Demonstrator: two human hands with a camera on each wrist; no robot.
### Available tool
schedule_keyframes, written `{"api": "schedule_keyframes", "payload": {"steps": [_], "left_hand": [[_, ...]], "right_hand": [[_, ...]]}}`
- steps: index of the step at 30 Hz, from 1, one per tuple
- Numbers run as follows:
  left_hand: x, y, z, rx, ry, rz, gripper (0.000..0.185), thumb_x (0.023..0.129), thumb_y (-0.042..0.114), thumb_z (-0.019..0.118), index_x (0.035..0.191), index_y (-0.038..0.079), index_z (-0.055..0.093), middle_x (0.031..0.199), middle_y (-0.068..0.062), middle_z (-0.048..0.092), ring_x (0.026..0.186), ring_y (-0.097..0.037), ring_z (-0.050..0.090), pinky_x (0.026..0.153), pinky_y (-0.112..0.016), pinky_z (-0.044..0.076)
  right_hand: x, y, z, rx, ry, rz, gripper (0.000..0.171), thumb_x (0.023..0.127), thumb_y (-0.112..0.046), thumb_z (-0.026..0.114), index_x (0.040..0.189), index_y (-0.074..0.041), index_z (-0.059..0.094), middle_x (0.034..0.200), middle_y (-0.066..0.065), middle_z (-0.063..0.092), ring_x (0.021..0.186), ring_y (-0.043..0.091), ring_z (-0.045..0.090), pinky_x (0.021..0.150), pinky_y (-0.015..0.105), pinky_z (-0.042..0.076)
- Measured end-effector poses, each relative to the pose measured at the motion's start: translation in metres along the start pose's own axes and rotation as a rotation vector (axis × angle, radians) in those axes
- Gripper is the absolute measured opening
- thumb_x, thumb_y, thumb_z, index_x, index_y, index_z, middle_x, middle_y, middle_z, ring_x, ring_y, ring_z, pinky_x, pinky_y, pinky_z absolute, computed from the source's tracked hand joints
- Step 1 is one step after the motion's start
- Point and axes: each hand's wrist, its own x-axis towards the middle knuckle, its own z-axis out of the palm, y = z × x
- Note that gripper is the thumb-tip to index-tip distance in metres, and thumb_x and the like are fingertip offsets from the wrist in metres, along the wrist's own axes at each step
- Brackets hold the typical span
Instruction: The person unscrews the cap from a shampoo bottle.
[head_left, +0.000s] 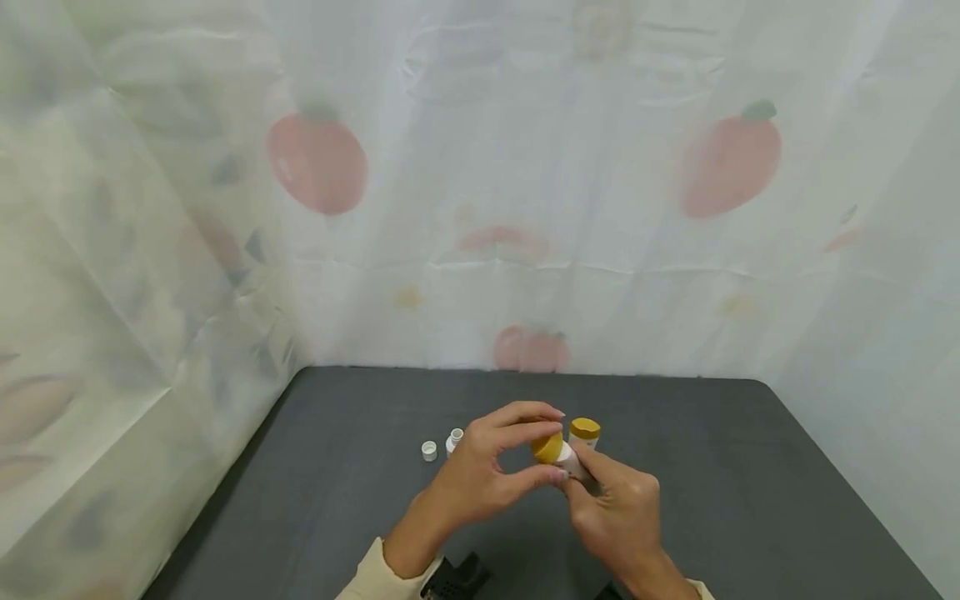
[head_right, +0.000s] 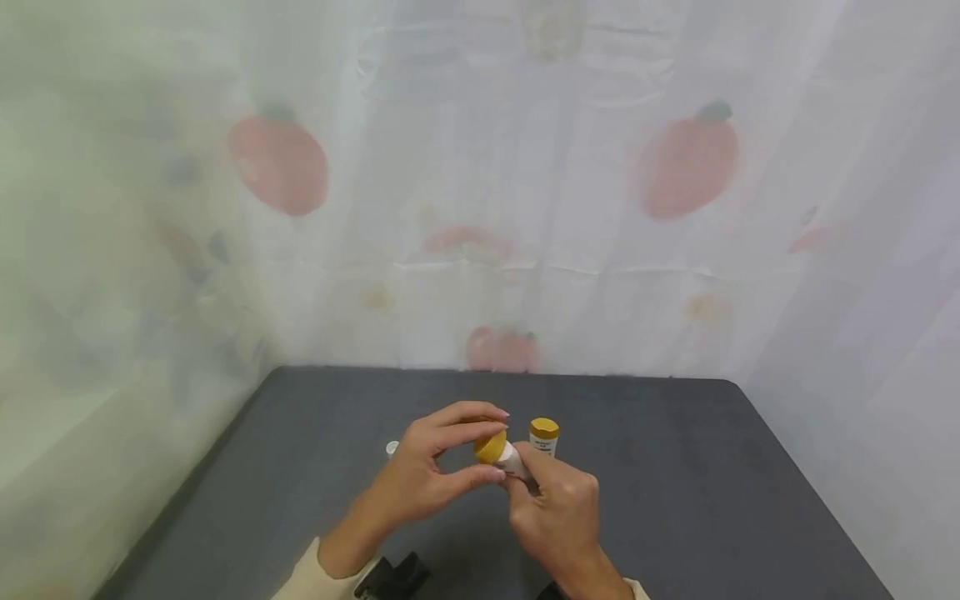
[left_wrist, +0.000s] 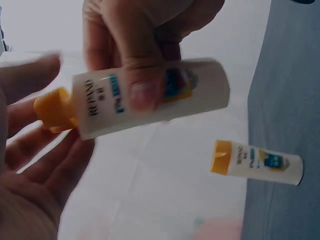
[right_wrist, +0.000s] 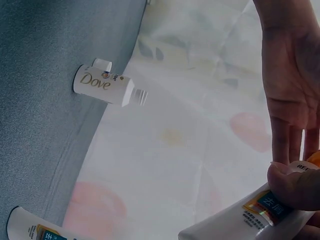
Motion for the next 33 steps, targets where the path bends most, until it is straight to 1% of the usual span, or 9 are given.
{"api": "schedule_keyframes", "payload": {"steps": [3, 5, 10, 13, 19, 21, 24, 28, 33], "left_hand": [[-0.001, 0.002, -0.007, 0.024, -0.074, -0.020, 0.045, 0.092, 0.010, 0.080, 0.135, 0.004, 0.067, 0.137, -0.011, 0.065, 0.122, -0.021, 0.068, 0.098, -0.028, 0.059], [-0.001, 0.003, -0.010, 0.047, -0.090, -0.032, 0.043, 0.093, 0.012, 0.079, 0.134, 0.005, 0.068, 0.134, -0.010, 0.066, 0.116, -0.018, 0.070, 0.096, -0.025, 0.059], [0.004, 0.004, -0.009, 0.080, -0.011, -0.053, 0.033, 0.089, 0.017, 0.084, 0.119, 0.008, 0.075, 0.119, -0.006, 0.073, 0.102, -0.013, 0.073, 0.087, -0.020, 0.060], [0.007, 0.003, -0.005, 0.031, 0.031, -0.006, 0.028, 0.088, 0.011, 0.084, 0.115, 0.007, 0.077, 0.115, -0.008, 0.076, 0.097, -0.014, 0.074, 0.082, -0.019, 0.060], [0.012, 0.002, 0.002, -0.044, 0.054, 0.127, 0.016, 0.087, -0.003, 0.079, 0.102, 0.001, 0.081, 0.107, -0.016, 0.078, 0.096, -0.021, 0.077, 0.077, -0.018, 0.060], [0.011, 0.002, 0.002, -0.012, 0.056, 0.103, 0.015, 0.087, -0.001, 0.081, 0.102, 0.002, 0.081, 0.107, -0.014, 0.078, 0.090, -0.018, 0.076, 0.076, -0.016, 0.059], [0.007, 0.004, -0.002, 0.048, 0.011, 0.008, 0.024, 0.087, 0.009, 0.084, 0.110, 0.004, 0.079, 0.116, -0.010, 0.077, 0.096, -0.016, 0.075, 0.081, -0.016, 0.059], [0.001, 0.008, -0.011, 0.116, -0.095, -0.106, 0.044, 0.086, 0.017, 0.087, 0.126, 0.006, 0.074, 0.130, -0.008, 0.072, 0.117, -0.019, 0.071, 0.096, -0.024, 0.059], [0.000, 0.010, -0.017, 0.194, -0.127, -0.107, 0.041, 0.088, 0.022, 0.086, 0.125, 0.007, 0.075, 0.125, -0.005, 0.073, 0.115, -0.018, 0.070, 0.096, -0.025, 0.059]], "right_hand": [[0.000, 0.000, 0.001, 0.001, 0.000, 0.004, 0.043, 0.059, 0.001, 0.096, 0.100, -0.003, 0.083, 0.083, 0.008, 0.082, 0.060, 0.012, 0.075, 0.058, 0.018, 0.058], [0.000, 0.000, 0.001, 0.001, -0.004, 0.007, 0.042, 0.059, 0.001, 0.096, 0.099, -0.005, 0.083, 0.082, 0.007, 0.081, 0.059, 0.010, 0.074, 0.057, 0.017, 0.058], [0.000, -0.003, 0.001, 0.004, -0.018, -0.008, 0.042, 0.058, 0.001, 0.097, 0.097, -0.005, 0.082, 0.080, 0.005, 0.081, 0.058, 0.008, 0.073, 0.057, 0.015, 0.057], [-0.001, -0.004, 0.002, 0.014, -0.029, -0.025, 0.043, 0.059, 0.001, 0.096, 0.100, -0.005, 0.082, 0.078, 0.003, 0.080, 0.057, 0.005, 0.071, 0.056, 0.014, 0.056], [-0.003, -0.005, 0.004, 0.021, -0.021, -0.060, 0.047, 0.060, -0.001, 0.095, 0.104, -0.003, 0.081, 0.079, 0.005, 0.080, 0.058, 0.007, 0.071, 0.057, 0.015, 0.056], [-0.003, -0.004, 0.004, 0.025, -0.023, -0.056, 0.045, 0.061, -0.002, 0.095, 0.104, -0.003, 0.081, 0.079, 0.005, 0.080, 0.058, 0.007, 0.072, 0.057, 0.016, 0.056], [-0.003, -0.003, 0.005, 0.022, -0.013, -0.061, 0.044, 0.060, -0.005, 0.095, 0.101, 0.000, 0.082, 0.078, 0.006, 0.080, 0.057, 0.008, 0.072, 0.055, 0.018, 0.057], [-0.004, -0.003, 0.006, -0.003, -0.003, -0.061, 0.042, 0.059, -0.002, 0.095, 0.098, 0.002, 0.082, 0.078, 0.009, 0.080, 0.058, 0.012, 0.074, 0.055, 0.019, 0.058], [-0.004, -0.004, 0.006, -0.017, -0.012, -0.037, 0.039, 0.059, -0.002, 0.096, 0.095, -0.003, 0.082, 0.077, 0.006, 0.080, 0.057, 0.008, 0.072, 0.055, 0.017, 0.057]]}}
